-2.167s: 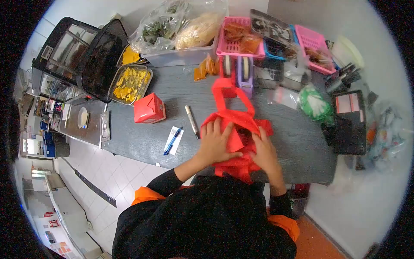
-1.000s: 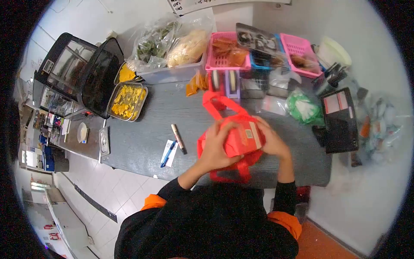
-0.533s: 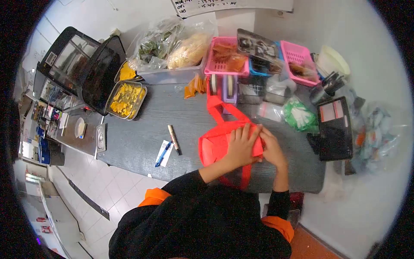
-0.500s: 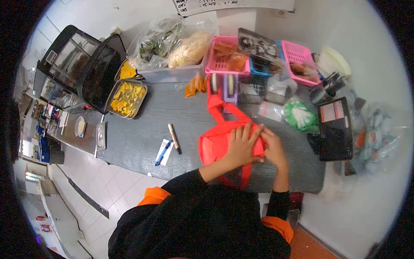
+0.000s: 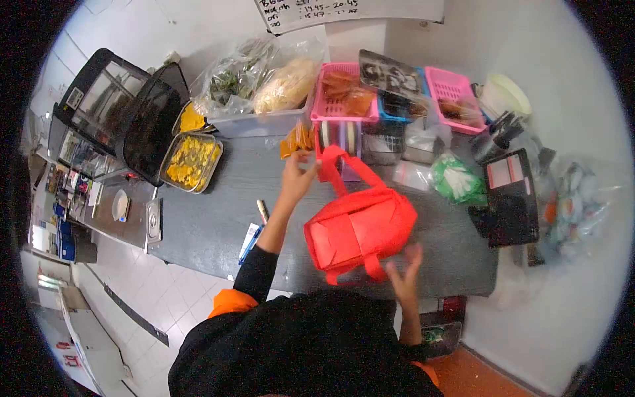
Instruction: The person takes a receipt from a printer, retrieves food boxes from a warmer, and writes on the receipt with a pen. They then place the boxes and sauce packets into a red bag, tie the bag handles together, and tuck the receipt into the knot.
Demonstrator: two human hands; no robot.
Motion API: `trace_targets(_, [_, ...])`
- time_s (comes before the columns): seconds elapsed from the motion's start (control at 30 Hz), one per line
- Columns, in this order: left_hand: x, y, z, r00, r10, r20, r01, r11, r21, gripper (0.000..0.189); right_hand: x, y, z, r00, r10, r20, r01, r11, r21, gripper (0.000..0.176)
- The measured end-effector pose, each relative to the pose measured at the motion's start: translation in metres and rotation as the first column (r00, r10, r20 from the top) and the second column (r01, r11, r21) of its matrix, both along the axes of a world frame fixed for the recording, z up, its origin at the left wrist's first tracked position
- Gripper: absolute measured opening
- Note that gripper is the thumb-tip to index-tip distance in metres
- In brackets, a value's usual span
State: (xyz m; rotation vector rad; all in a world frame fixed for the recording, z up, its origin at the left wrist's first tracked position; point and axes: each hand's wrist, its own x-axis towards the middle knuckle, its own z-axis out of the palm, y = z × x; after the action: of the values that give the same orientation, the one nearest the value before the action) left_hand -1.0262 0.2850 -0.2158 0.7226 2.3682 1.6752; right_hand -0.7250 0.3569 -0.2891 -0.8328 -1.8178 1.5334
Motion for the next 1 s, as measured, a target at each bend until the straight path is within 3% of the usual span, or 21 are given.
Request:
trace_targets(0.03, [-0.006, 0.007, -0.011, 1.000, -0.010, -0.002, 0.010, 1.000, -0.001, 0.038, 0.014, -0.017, -0.027, 0.991, 0.114, 0.068, -0.100, 0.977, -0.187, 0.066])
trace_targets(0.07, [-0.009, 0.015, -0.020, 0.894, 0.071, -0.443, -0.143, 0.981, -0.132, 0.034, 0.022, -0.028, -0.040, 0.965, 0.237, 0.113, -0.181, 0.911, -0.372, 0.063])
trace_targets(0.1, [-0.011, 0.022, -0.027, 0.602, 0.065, -0.796, -0.332, 0.927, -0.175, 0.029, 0.022, -0.032, -0.031, 0.966, 0.229, 0.117, -0.171, 0.912, -0.372, 0.063])
trace_targets(0.13, [-0.019, 0.027, -0.032, 0.607, 0.057, -0.793, -0.322, 0.930, -0.180, 0.029, 0.018, -0.040, -0.009, 0.892, 0.420, 0.166, -0.315, 0.842, -0.438, 0.058])
trace_targets(0.17, [-0.029, 0.033, -0.035, 0.647, -0.090, -0.757, -0.213, 0.932, -0.293, 0.029, 0.017, -0.044, 0.013, 0.780, 0.594, 0.196, -0.436, 0.741, -0.510, 0.055])
trace_targets(0.2, [-0.036, 0.037, -0.036, 0.669, -0.232, -0.706, -0.100, 0.913, -0.396, 0.028, 0.023, -0.040, 0.030, 0.785, 0.586, 0.200, -0.426, 0.746, -0.512, 0.055])
trace_targets(0.27, [-0.052, 0.035, -0.010, 0.613, -0.215, -0.761, -0.052, 0.950, -0.309, 0.018, 0.041, -0.020, 0.064, 0.875, 0.453, 0.170, -0.351, 0.836, -0.422, 0.035])
trace_targets(0.3, [-0.067, 0.033, 0.001, 0.830, -0.284, -0.480, 0.148, 0.942, -0.302, 0.016, 0.055, -0.010, 0.082, 0.923, 0.372, -0.098, -0.371, 0.791, -0.486, 0.033])
trace_targets(0.33, [-0.077, 0.029, 0.012, 0.920, -0.368, -0.135, 0.332, 0.915, -0.229, 0.014, 0.065, -0.005, 0.100, 0.904, 0.243, -0.353, -0.408, 0.739, -0.537, 0.031])
trace_targets(0.4, [-0.060, 0.005, 0.080, 0.799, -0.511, 0.317, 0.479, 0.860, 0.178, 0.012, 0.062, -0.003, 0.139, 0.863, 0.120, -0.491, -0.411, 0.733, -0.542, 0.034])
trace_targets(0.47, [-0.053, -0.011, 0.130, 0.671, -0.632, 0.388, 0.529, 0.775, 0.346, 0.011, 0.055, 0.003, 0.154, 0.841, 0.114, -0.528, -0.375, 0.828, -0.418, 0.057])
trace_targets(0.5, [-0.047, -0.017, 0.149, 0.697, -0.613, 0.372, 0.523, 0.789, 0.322, 0.012, 0.048, 0.007, 0.169, 0.841, 0.112, -0.530, -0.372, 0.829, -0.416, 0.057])
trace_targets(0.57, [-0.039, -0.027, 0.180, 0.728, -0.608, 0.317, 0.525, 0.792, 0.312, 0.013, 0.036, 0.015, 0.208, 0.762, 0.157, -0.629, -0.521, 0.724, -0.451, 0.058])
trace_targets(0.63, [-0.039, -0.038, 0.204, 0.734, -0.645, 0.216, 0.558, 0.752, 0.351, 0.011, 0.030, 0.028, 0.229, 0.723, 0.280, -0.631, -0.543, 0.795, -0.269, 0.068])
trace_targets(0.67, [-0.034, -0.041, 0.215, 0.735, -0.644, 0.212, 0.558, 0.752, 0.350, 0.011, 0.034, 0.034, 0.236, 0.721, 0.282, -0.633, -0.545, 0.795, -0.266, 0.068])
trace_targets(0.73, [-0.019, -0.045, 0.236, 0.710, -0.699, 0.082, 0.652, 0.698, 0.297, 0.011, 0.041, 0.050, 0.250, 0.806, 0.116, -0.580, -0.306, 0.921, -0.242, 0.071])
trace_targets(0.77, [-0.014, -0.046, 0.241, 0.703, -0.710, 0.026, 0.683, 0.686, 0.251, 0.012, 0.037, 0.054, 0.257, 0.805, 0.124, -0.581, -0.311, 0.921, -0.234, 0.071])
trace_targets(0.83, [-0.007, -0.053, 0.251, 0.721, -0.693, -0.034, 0.676, 0.691, 0.255, 0.013, 0.030, 0.060, 0.267, 0.828, 0.050, -0.558, -0.164, 0.974, -0.157, 0.072])
trace_targets(0.93, [0.000, -0.067, 0.245, 0.722, -0.686, -0.091, 0.679, 0.677, 0.284, 0.022, 0.031, 0.063, 0.273, 0.822, 0.215, -0.526, -0.336, 0.931, -0.144, 0.071])
trace_targets(0.97, [0.010, -0.070, 0.239, 0.716, -0.688, -0.117, 0.675, 0.642, 0.364, 0.026, 0.033, 0.066, 0.270, 0.819, 0.222, -0.529, -0.343, 0.929, -0.141, 0.071])
trace_targets(1.0, [0.018, -0.071, 0.235, 0.713, -0.688, -0.138, 0.667, 0.604, 0.435, 0.031, 0.034, 0.073, 0.263, 0.797, 0.339, -0.500, -0.411, 0.911, -0.039, 0.071])
